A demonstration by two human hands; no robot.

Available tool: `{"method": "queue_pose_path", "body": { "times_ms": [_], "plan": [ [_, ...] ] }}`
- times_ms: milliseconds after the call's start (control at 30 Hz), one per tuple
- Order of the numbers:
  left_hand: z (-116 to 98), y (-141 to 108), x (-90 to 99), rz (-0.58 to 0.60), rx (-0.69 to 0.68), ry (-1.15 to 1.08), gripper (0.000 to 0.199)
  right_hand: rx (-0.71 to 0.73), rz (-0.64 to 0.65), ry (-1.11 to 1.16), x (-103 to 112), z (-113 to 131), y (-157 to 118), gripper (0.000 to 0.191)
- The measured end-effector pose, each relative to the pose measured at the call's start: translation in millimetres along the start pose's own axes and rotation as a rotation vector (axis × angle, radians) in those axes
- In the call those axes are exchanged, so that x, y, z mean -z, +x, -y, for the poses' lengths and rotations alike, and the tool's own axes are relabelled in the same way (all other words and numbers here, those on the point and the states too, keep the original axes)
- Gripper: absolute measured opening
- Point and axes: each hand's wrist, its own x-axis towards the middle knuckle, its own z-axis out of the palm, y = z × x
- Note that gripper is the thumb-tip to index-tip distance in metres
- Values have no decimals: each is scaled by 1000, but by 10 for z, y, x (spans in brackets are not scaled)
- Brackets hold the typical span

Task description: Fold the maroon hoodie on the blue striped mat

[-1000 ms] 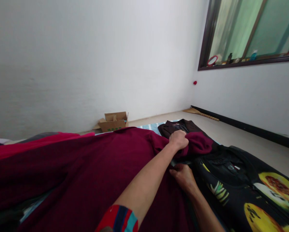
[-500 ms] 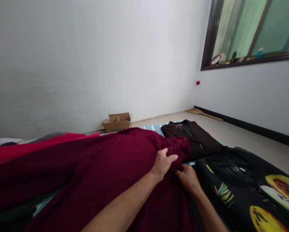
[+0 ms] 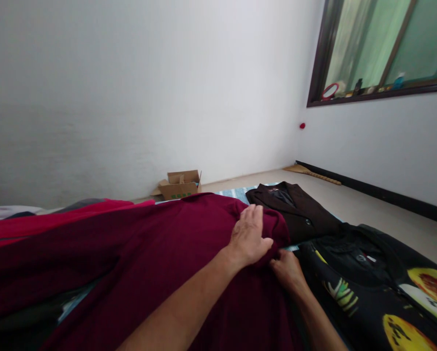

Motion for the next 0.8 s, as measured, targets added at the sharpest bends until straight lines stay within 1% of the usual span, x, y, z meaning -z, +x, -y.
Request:
{"method": "queue_pose_path", "body": {
  "times_ms": [33, 67, 100, 133, 200, 267, 333, 400, 433, 500, 600, 700, 767, 800],
  "plan": [
    [-98, 60, -36, 15, -144, 36, 71, 27, -7, 12, 3, -6, -2, 17],
    [-186, 128, -87, 58, -281, 82, 70, 57, -16, 32, 6, -12, -5, 20],
    [-258, 199, -146, 119, -377, 143, 69, 82, -21, 52, 10, -18, -9, 22],
    [-310, 270, -209, 188, -422, 212, 65, 100, -20, 68, 12, -24, -12, 24],
    [-358, 389, -327, 313, -430, 367, 49, 92, -7, 88, 12, -35, -14, 26],
    [-348, 458, -410, 373, -436, 485, 30, 67, 18, 121, 3, -44, -9, 27],
    [-318, 485, -435, 360, -463, 544, 20, 57, 35, 171, -13, -50, 2, 27],
    [-290, 510, -385, 309, -456, 547, 19, 36, 40, 180, -26, -50, 13, 23],
    [-276, 537, -329, 282, -430, 530, 19, 17, 41, 165, -30, -47, 17, 20],
    [-236, 630, -157, 220, -329, 470, 23, -24, 43, 125, -31, -40, 20, 15],
    [-83, 828, 219, 70, -115, 377, 38, -61, 51, 118, -21, -28, 15, 13],
    [235, 937, 614, -126, 40, 237, 38, -86, 79, 140, -4, -17, 1, 12],
    [519, 887, 804, -242, 126, 121, 38, -95, 158, 187, 9, -5, -15, 11],
    [670, 825, 864, -284, 162, 66, 35, -95, 215, 219, 16, 3, -25, 12]
  ]
}}
